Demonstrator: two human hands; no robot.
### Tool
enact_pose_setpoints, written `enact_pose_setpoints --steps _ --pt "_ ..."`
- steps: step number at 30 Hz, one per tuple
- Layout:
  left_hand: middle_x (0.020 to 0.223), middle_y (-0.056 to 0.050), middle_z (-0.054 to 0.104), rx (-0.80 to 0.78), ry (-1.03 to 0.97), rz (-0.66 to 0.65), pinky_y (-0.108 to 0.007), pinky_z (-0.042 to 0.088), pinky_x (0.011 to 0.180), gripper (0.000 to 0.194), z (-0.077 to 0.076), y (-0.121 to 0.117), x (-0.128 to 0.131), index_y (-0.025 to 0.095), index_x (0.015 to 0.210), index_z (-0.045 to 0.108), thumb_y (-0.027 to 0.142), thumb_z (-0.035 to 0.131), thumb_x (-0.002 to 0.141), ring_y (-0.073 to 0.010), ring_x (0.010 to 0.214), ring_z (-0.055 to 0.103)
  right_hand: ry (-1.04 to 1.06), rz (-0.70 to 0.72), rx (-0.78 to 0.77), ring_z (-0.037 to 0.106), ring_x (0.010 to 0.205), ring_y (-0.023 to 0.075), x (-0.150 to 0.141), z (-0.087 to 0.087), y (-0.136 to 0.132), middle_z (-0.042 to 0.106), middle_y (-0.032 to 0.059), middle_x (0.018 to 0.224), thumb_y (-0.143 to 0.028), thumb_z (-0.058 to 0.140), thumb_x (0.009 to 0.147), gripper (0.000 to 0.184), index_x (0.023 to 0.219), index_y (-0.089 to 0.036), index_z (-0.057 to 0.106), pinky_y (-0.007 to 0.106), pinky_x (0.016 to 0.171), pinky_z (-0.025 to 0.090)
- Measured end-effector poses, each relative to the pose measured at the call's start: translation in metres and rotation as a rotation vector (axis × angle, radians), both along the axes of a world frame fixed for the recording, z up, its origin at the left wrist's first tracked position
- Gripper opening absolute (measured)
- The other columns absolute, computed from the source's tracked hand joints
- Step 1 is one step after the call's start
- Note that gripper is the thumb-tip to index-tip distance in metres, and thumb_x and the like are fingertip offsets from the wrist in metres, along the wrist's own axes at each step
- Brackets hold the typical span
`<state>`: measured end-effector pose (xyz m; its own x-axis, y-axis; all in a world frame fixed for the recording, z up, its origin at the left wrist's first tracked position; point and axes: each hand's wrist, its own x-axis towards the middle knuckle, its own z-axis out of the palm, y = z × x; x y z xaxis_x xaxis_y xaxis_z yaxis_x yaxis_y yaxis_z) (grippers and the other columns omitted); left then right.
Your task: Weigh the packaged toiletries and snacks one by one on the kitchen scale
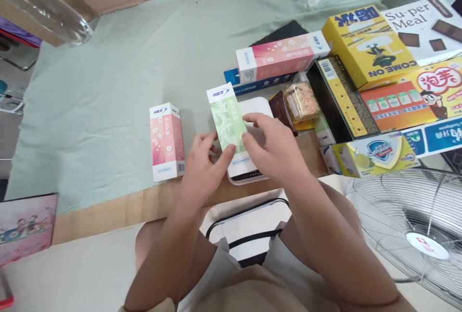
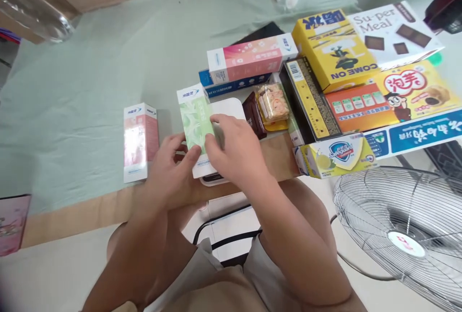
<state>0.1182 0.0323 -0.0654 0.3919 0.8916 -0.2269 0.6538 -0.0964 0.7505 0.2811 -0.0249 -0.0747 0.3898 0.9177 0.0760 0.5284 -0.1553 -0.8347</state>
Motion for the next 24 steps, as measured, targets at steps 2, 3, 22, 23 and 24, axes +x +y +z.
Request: enact_pose_setpoints --steps 2,3,22,23,24 --pt "0.106 -0.008 0.060 0.049 -0.014 -0.015 -0.040 0.057 0.082 0.044 -0.001 -0.002 -0.001 0.025 0.119 0.076 0.057 0.059 0.094 -0.0233 0.096 0.062 -0.007 0.047 -0.017 0.070 0.117 0.0327 -0.006 0.001 0.002 0.075 0.0164 0.129 -0.037 0.051 0.091 0.049 0.132 -0.014 0.066 0.053 0.102 0.058" --pt "0.104 -0.008 0.060 0.078 -0.026 -0.020 -0.039 0.057 0.082 0.040 -0.002 -0.003 -0.001 0.025 0.116 0.077 0.054 0.059 0.095 -0.0225 0.094 0.061 -0.014 0.060 -0.007 0.069 0.119 0.0335 -0.010 0.001 0.003 0.073 0.0181 0.133 -0.037 0.051 0.091 0.052 0.135 -0.012 0.064 0.053 0.102 0.059" --pt "0.152 -0.006 0.066 -0.009 -0.656 0.106 -0.042 0.059 0.115 0.052 -0.002 0.007 -0.006 0.032 0.145 0.064 0.052 0.072 0.097 -0.0315 0.144 0.061 0.282 0.063 0.330 0.069 0.121 0.0204 -0.022 0.007 0.000 0.067 0.0106 0.141 -0.028 0.057 0.090 0.041 0.131 -0.024 0.063 0.034 0.081 0.064" --pt "0.152 -0.006 0.066 0.002 -0.669 0.163 -0.043 0.057 0.118 0.050 -0.005 0.012 -0.009 0.032 0.142 0.066 0.051 0.073 0.097 -0.0316 0.146 0.060 0.282 0.073 0.327 0.069 0.117 0.0196 -0.023 0.006 0.000 0.069 0.0102 0.138 -0.027 0.057 0.090 0.040 0.130 -0.023 0.063 0.034 0.083 0.064" --pt "0.153 -0.006 0.065 0.023 -0.663 0.203 -0.044 0.055 0.120 0.048 -0.009 0.015 -0.011 0.032 0.141 0.066 0.050 0.072 0.098 -0.0311 0.147 0.060 0.280 0.077 0.325 0.070 0.114 0.0192 -0.024 0.006 0.000 0.070 0.0099 0.135 -0.026 0.057 0.090 0.039 0.129 -0.023 0.063 0.035 0.085 0.064"
